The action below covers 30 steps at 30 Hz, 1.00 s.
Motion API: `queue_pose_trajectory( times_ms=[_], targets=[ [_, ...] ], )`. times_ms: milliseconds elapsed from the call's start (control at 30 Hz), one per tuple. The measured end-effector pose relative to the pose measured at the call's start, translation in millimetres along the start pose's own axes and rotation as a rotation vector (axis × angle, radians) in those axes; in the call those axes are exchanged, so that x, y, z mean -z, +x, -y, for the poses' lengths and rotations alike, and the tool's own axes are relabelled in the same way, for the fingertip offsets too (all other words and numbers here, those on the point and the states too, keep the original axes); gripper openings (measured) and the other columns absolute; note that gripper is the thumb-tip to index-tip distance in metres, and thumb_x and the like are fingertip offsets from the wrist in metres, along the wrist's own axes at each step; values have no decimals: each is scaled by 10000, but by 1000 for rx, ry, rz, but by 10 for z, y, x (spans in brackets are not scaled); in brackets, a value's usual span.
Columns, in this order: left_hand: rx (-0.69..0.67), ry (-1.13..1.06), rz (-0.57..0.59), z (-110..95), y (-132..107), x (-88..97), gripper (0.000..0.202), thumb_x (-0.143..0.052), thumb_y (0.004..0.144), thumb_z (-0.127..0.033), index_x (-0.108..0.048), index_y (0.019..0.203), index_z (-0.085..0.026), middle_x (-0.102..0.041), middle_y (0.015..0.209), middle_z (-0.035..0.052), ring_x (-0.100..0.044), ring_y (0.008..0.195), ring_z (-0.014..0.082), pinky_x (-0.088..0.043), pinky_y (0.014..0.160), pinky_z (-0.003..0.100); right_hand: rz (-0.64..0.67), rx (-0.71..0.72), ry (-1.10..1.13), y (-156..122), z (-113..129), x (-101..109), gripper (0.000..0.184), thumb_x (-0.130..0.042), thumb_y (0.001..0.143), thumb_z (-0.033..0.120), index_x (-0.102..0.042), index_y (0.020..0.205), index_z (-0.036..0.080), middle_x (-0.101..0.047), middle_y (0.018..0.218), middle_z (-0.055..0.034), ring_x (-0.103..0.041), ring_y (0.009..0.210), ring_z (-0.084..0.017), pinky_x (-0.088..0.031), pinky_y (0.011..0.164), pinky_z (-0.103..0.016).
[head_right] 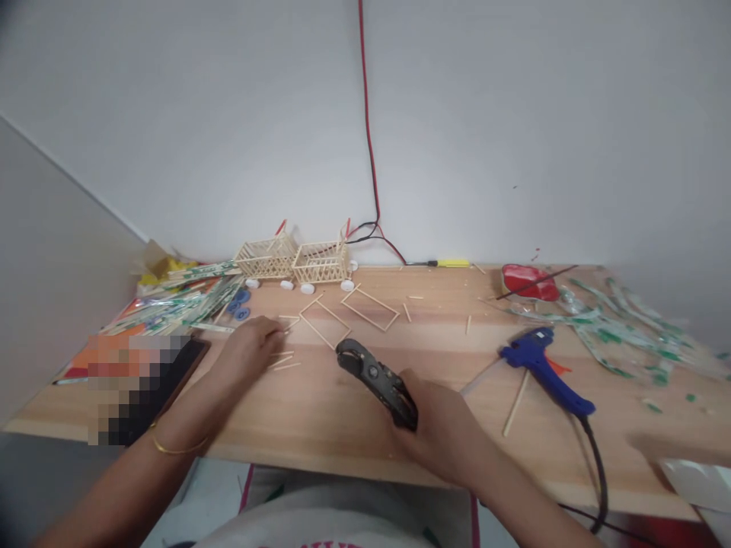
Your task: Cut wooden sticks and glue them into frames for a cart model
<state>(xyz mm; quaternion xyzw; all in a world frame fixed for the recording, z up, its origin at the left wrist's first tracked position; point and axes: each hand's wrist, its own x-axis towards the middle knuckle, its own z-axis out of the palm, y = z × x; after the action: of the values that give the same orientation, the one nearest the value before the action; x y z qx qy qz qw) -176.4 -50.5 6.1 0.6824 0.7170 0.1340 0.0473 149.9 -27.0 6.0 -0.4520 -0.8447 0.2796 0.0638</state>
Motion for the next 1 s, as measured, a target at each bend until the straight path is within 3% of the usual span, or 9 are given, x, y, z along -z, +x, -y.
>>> queue_pose_trajectory(
  times_ms=[100,333,533,567,633,700,767,867,1000],
  targets=[
    [-16,64,89,4,27,0,243,-425,838,-189,-629,714,-146,-629,745,87,-539,729,184,-362,670,287,11,-5,-1,-27,29,11,91,-480,698,172,-434,765,213,-602,691,-26,-547,622,-184,-282,537,-251],
    [90,20,4,-63,194,62,192,-476,817,-238,-647,795,-152,-636,814,84,-555,751,184,-368,666,278,-7,-16,32,-23,-20,50,116,-484,711,184,-448,816,217,-606,699,-20,-557,633,-191,-298,541,-254],
    [54,-41,0,-130,317,2,141,-482,787,-184,-602,732,-135,-631,816,94,-559,806,191,-396,732,296,-25,26,34,0,-1,46,156,-485,695,163,-467,843,210,-582,712,-14,-533,628,-176,-307,549,-256],
    [48,-99,-11,-177,274,9,149,-465,808,-204,-590,766,-135,-630,816,88,-558,783,180,-404,711,292,-48,38,46,10,10,49,175,-489,700,167,-472,870,206,-581,727,-18,-530,637,-175,-317,558,-259],
    [59,-517,-11,-325,144,27,166,-458,843,-270,-560,834,-140,-636,784,62,-545,663,139,-414,624,266,-100,67,83,40,40,60,234,-502,707,177,-478,940,193,-587,780,-35,-532,675,-177,-343,588,-266],
    [67,-995,102,-530,-6,33,209,-492,841,-314,-540,955,-146,-645,739,42,-550,593,126,-418,545,249,-136,97,123,75,81,73,293,-518,711,185,-478,1001,181,-596,844,-57,-542,731,-185,-366,627,-274],
    [76,-1300,128,-743,-133,25,249,-566,804,-311,-564,978,-133,-635,686,39,-589,618,147,-422,508,240,-143,129,142,101,129,88,326,-533,710,194,-482,1032,173,-601,891,-72,-549,782,-195,-379,657,-281],
    [115,-1435,109,-976,-232,7,186,-604,790,-290,-618,854,-117,-625,655,41,-566,561,121,-422,481,224,-140,189,149,102,201,113,364,-536,701,181,-491,1063,179,-603,933,-70,-552,816,-198,-383,684,-286],
    [86,-1371,54,-1059,-235,14,159,-599,801,-283,-636,788,-129,-604,634,26,-531,551,100,-447,506,219,-117,205,150,57,261,159,392,-530,672,141,-504,1060,190,-608,922,-60,-554,799,-189,-376,673,-276]
  ],
)
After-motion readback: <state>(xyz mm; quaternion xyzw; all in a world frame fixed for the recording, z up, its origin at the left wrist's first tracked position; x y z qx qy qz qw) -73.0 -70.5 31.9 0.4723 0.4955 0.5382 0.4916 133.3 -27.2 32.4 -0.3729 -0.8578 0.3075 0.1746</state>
